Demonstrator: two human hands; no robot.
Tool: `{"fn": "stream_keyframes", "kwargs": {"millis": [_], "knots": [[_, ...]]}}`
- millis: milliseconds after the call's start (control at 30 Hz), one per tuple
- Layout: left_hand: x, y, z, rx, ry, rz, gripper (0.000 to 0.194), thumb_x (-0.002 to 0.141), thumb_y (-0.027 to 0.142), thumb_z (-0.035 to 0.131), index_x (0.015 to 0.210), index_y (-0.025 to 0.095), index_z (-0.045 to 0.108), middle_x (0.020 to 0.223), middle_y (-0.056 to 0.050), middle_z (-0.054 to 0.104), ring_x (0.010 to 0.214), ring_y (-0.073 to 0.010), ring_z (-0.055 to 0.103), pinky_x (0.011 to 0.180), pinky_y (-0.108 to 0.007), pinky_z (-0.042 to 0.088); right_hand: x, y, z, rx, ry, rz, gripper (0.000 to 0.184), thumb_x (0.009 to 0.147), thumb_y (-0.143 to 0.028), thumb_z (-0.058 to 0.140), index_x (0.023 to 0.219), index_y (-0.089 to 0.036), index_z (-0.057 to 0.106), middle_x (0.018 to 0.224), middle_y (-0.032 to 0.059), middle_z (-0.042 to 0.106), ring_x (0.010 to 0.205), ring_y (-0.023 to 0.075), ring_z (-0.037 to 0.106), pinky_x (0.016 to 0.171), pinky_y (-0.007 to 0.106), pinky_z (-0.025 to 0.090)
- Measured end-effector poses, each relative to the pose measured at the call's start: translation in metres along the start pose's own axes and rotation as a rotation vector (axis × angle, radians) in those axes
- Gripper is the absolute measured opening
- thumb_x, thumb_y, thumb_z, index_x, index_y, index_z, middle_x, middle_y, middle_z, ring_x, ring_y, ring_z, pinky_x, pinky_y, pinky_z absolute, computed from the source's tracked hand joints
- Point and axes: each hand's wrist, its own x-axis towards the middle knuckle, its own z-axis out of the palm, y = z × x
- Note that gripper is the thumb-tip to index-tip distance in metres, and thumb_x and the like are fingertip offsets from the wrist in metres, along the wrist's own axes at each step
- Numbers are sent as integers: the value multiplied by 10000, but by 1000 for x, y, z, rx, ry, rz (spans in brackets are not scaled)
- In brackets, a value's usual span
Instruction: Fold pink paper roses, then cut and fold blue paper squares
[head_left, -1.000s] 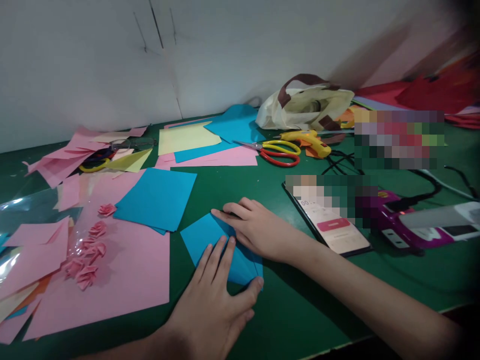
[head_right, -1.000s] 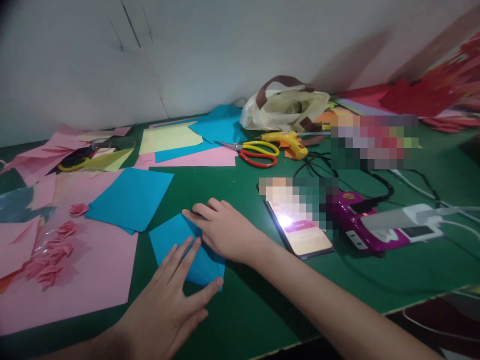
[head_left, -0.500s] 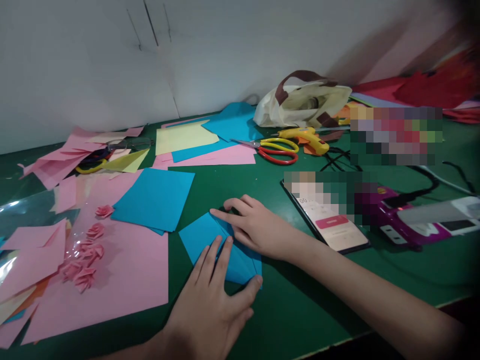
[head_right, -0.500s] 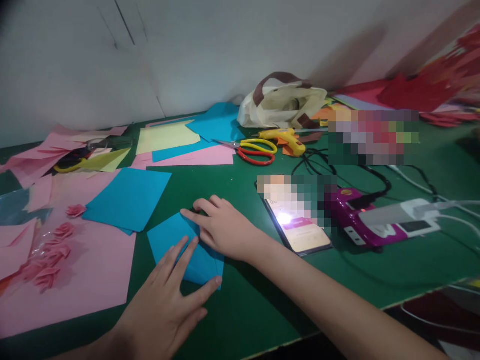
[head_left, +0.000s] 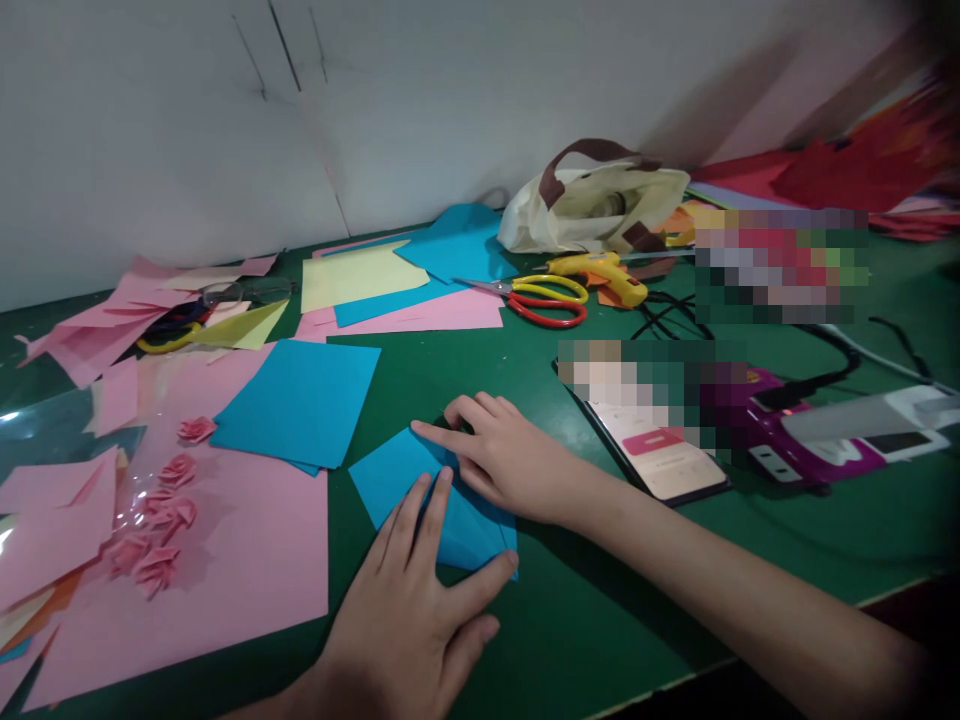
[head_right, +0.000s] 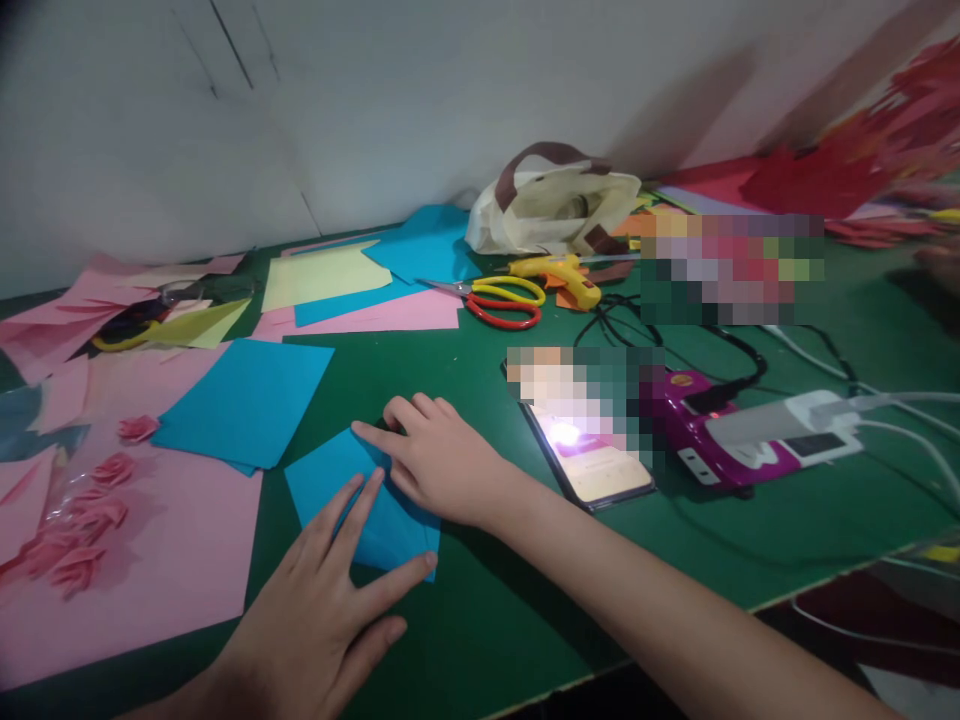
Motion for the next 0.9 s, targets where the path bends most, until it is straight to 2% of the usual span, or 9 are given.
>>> {"fn": "stream_keyframes", "kwargs": {"millis": [200,433,733,900], "knots": [[1,0,-3,18,-18,14,515,869,315,518,1343,442,365,1531,-85,53,1321,-420,227,859,-552,462,-1,0,-1,32,-10,-2,465,896,-202,380,1358,-163,425,1022,130,502,917,243,445,794,417,400],[1,1,-6,56,-54,4,509,891,339,480,1357,466,320,1502,-110,133,1338,-393,205,846,-538,477,-5,6,-10,142,-12,-27,408,919,-212,365,1301,-153,495,1021,126,518,918,223,453,803,391,408],[3,2,-7,56,-67,11,488,889,341,480,1348,445,351,1512,-132,77,1339,-420,186,842,-557,468,-12,17,-17,143,-6,-14,388,953,-337,339,1244,-210,562,957,96,524,901,215,462,781,392,382],[2,2,-8,65,-63,17,523,878,336,505,1356,454,329,1523,-122,65,1336,-422,196,833,-546,477,-21,23,-24,186,3,20,352,948,-335,367,1107,-211,656,935,81,521,888,196,485,777,374,381]]}}
